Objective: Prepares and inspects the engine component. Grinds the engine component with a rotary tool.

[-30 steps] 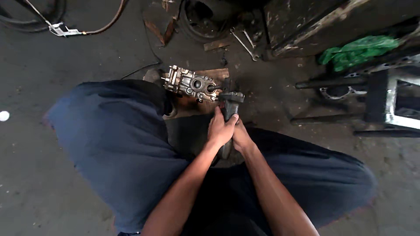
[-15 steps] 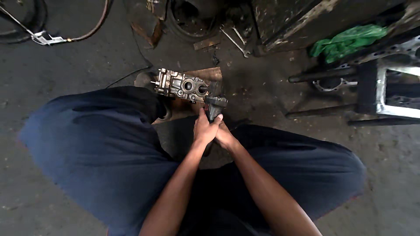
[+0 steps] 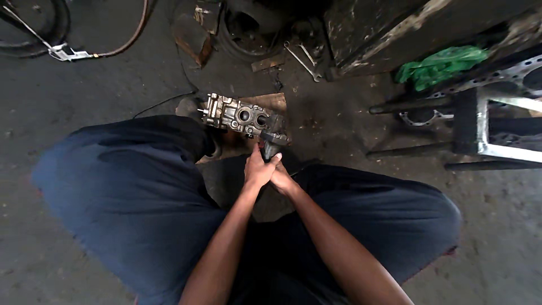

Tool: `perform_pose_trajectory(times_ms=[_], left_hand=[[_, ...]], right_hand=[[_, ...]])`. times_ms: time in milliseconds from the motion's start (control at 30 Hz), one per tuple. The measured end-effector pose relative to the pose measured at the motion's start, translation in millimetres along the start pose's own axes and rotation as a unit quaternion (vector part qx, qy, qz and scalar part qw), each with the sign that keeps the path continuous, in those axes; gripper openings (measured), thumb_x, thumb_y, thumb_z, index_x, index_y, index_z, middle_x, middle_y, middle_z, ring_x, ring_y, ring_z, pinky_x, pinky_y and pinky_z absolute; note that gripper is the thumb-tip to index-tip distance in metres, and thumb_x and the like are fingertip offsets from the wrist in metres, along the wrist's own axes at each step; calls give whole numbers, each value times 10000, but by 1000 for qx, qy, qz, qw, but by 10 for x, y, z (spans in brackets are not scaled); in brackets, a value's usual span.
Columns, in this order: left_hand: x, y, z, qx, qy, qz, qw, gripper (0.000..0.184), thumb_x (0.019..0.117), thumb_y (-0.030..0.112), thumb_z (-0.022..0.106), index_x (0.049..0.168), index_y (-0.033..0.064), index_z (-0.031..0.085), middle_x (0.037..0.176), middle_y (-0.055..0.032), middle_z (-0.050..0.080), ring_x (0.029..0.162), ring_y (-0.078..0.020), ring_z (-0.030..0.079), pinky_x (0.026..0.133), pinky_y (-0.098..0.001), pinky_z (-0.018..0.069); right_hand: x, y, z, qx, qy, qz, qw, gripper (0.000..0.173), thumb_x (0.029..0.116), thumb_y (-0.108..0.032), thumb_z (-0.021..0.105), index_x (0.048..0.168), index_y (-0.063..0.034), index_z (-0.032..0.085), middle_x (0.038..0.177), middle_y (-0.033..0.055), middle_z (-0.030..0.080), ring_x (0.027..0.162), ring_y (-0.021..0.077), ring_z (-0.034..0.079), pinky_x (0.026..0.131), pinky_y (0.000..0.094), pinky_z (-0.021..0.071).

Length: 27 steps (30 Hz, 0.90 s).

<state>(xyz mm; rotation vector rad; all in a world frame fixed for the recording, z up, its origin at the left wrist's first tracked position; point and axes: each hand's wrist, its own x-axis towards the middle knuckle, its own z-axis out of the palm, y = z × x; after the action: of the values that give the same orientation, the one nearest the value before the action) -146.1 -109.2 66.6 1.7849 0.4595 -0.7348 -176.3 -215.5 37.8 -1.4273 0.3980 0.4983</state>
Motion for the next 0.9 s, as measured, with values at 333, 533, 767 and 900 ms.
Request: perform_pose_trajectory(times_ms=[333,533,767,900], left_hand=[[31,-26,-50,13,-2,3,1000,742,931,486,726,1506,96,466,1329,-183,647,1272,-316,608,1083,-552,479],[-36,61,-12,18,6,5,1000,732,932,510,717,1501,123,469,1261,-173,682,1208,-323,645,1028,-576,507],[-173,194,40,38,9,6,999,744,936,549,695,1493,109,472,1204,-178,700,1164,-335,666,1002,-578,520],[-233,241,71,38,11,9,999,762,936,557,691,1505,108,458,1209,-174,700,1168,-331,665,1006,-573,520]], right_hand=[[40,-2,29,-33,-12,-8,999,385,948,-63,645,1307,44,555,1166,109,680,1087,84,648,986,274,539],[18,-33,-11,-23,0,-1,1000,376,951,-77,647,1303,30,568,1160,120,687,1081,121,661,980,310,550],[-100,-140,-127,-15,-20,7,1000,316,989,-64,585,1291,27,561,1159,127,671,1091,142,647,983,328,539],[-158,-211,-162,-15,-15,19,1000,298,986,-56,592,1274,23,579,1154,137,680,1093,160,656,983,344,544]])
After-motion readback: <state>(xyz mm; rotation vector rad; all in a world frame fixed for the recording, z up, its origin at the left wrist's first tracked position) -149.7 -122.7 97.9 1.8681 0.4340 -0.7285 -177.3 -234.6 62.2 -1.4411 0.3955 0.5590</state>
